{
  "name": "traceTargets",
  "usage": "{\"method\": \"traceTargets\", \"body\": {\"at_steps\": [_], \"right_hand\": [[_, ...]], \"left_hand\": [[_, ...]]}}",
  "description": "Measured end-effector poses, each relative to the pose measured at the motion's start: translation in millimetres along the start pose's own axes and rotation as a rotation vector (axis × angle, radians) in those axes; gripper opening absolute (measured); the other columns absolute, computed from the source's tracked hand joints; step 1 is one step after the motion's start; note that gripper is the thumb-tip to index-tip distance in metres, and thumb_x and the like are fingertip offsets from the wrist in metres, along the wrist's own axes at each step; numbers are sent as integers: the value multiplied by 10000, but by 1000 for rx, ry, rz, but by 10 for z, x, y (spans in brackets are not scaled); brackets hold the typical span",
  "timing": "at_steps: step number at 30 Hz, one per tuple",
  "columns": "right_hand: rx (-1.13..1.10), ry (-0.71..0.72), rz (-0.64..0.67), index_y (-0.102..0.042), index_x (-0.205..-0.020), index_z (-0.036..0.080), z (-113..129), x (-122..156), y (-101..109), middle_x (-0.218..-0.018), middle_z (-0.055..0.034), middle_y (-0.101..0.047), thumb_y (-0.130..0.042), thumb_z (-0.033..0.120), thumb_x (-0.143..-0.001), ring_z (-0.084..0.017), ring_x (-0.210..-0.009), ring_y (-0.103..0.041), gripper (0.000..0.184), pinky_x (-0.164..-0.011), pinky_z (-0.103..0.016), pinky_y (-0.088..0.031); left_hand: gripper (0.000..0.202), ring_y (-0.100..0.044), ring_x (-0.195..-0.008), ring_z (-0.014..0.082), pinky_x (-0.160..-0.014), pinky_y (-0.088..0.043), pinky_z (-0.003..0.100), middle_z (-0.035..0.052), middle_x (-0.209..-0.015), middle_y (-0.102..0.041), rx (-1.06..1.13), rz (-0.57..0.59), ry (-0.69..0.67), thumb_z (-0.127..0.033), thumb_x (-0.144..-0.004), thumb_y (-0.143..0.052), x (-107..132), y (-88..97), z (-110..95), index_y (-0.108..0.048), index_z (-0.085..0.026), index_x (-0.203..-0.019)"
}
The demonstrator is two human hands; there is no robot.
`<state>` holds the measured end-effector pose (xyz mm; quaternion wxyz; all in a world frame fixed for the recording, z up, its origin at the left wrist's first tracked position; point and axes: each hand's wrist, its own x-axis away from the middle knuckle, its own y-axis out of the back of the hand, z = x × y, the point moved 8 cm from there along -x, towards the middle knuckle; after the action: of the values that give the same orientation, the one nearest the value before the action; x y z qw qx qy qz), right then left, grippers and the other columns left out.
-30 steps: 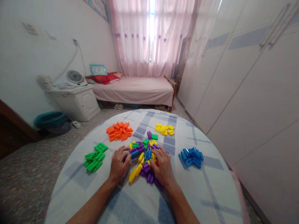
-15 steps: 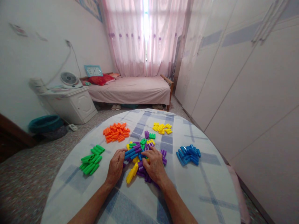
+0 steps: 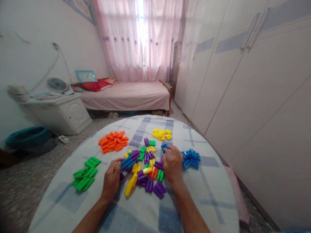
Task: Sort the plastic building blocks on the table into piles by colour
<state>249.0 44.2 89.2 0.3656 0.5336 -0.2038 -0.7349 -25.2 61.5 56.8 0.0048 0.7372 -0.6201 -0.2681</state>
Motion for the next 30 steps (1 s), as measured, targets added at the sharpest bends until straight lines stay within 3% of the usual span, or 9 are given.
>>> {"method": "traceTargets", "body": {"at_steps": [4, 8, 12, 15, 19, 24, 30], "right_hand": [[197, -76, -44, -625, -1071, 167, -417, -31, 140, -1127, -129, -592, -434, 214, -849, -275, -1164, -453, 297, -959, -478, -325], [217, -71, -40, -613, -1067, 191, -497, -16, 159, -1136, -118, -592, -434, 232, -851, -288, -1204, -418, 282, -983, -511, -296], [-23, 32, -5, -555, -1177, 186, -144, 4, 126, -1218, -117, -549, -455, 263, -856, -260, -1211, -431, 345, -1001, -470, -339], [-243, 206, 163, -451, -1317, 209, 335, 93, 13, -1347, -102, -466, -497, 255, -842, -229, -1259, -399, 479, -1035, -423, -348], [-311, 373, 319, -396, -1377, 250, 775, 255, -133, -1430, -76, -400, -502, 206, -840, -231, -1330, -320, 550, -1068, -449, -315], [-325, 403, 333, -454, -1342, 271, 850, 292, -238, -1362, -72, -483, -474, 148, -844, -235, -1279, -394, 513, -1039, -461, -353], [-497, 282, 448, -520, -1280, 249, 775, 264, -222, -1216, -78, -544, -566, 186, -805, -213, -1145, -499, 482, -987, -380, -417]], "left_hand": [[307, -569, -959, 192, -888, -455, 317, 63, -992, -597, 20, -13, -17, -374, -922, -367, 5, -8, -37, -595, -173, -966], [308, -580, -966, 189, -881, -464, 321, 64, -990, -608, 24, -19, -27, -362, -927, -365, 11, -18, -70, -605, -173, -961], [302, -580, -971, 189, -885, -465, 333, 64, -986, -611, 16, -15, -62, -347, -932, -360, 20, -21, -144, -603, -174, -976], [302, -571, -983, 187, -909, -456, 345, 66, -1000, -609, 0, 37, -129, -317, -940, -345, 47, -69, -226, -615, -181, -958], [285, -545, -1053, 189, -963, -426, 360, 72, -1057, -600, 2, 121, -200, -284, -943, -348, 96, -149, -290, -616, -188, -964], [297, -537, -1067, 192, -981, -413, 362, 83, -1067, -594, 30, 141, -192, -300, -949, -341, 91, -158, -291, -613, -180, -953], [321, -547, -1070, 201, -983, -416, 366, 83, -1075, -598, 75, 157, -118, -343, -947, -336, 85, -153, -254, -606, -182, -1009]]}}
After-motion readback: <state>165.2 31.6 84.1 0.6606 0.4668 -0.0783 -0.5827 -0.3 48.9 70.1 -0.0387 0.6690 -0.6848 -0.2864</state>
